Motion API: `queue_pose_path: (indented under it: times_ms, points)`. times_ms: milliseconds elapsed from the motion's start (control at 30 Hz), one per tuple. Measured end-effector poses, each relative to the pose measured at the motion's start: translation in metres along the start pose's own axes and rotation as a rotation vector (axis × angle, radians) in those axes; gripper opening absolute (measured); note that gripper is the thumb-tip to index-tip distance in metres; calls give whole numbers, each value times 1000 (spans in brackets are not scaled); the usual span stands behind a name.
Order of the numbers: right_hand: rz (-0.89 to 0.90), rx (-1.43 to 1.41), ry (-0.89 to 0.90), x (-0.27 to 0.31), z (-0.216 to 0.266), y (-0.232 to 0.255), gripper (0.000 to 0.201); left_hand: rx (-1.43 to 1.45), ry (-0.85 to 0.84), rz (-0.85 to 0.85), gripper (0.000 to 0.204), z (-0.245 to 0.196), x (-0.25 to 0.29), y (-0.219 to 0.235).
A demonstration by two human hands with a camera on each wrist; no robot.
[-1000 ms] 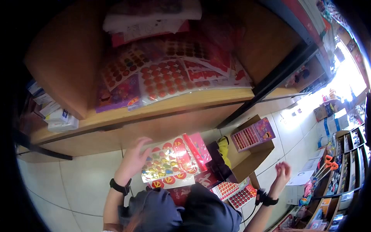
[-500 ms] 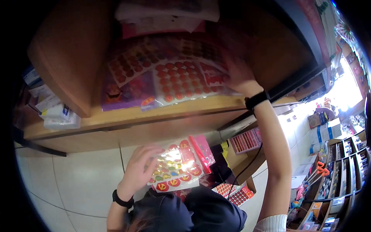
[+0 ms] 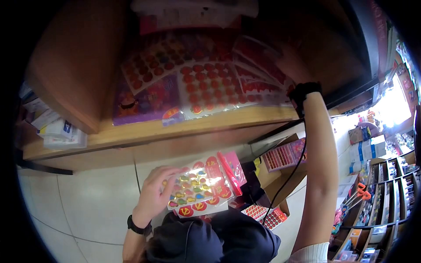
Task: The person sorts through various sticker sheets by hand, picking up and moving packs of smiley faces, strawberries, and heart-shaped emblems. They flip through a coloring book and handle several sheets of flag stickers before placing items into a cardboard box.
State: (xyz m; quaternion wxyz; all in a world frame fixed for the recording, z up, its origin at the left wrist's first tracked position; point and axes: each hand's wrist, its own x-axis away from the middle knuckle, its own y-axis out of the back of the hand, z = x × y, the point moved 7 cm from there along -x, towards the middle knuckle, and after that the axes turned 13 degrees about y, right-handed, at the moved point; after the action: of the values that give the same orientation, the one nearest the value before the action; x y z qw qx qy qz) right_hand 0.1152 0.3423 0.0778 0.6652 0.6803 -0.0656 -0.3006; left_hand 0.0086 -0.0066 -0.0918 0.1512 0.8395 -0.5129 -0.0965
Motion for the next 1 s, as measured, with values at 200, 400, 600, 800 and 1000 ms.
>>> queue_pose_path:
  times_ms: [200,400,600,800,1000]
  points:
    - [74,377,448,11,41,-13,51,3,17,-3,16,4,0,-1]
    - [94,243,442,14,48,-16,60,21,45,12,16,5,-4,-4]
    - [-66,194,552,16,54,-16,53,55,22,4,15,0,-1,-3]
    - [-242,171,240,2,-7,18,47,5,46,-17,15,11,1,9]
    - [-212,339,94,8,-12,23,33,46,72,-7,14,19,-1,5]
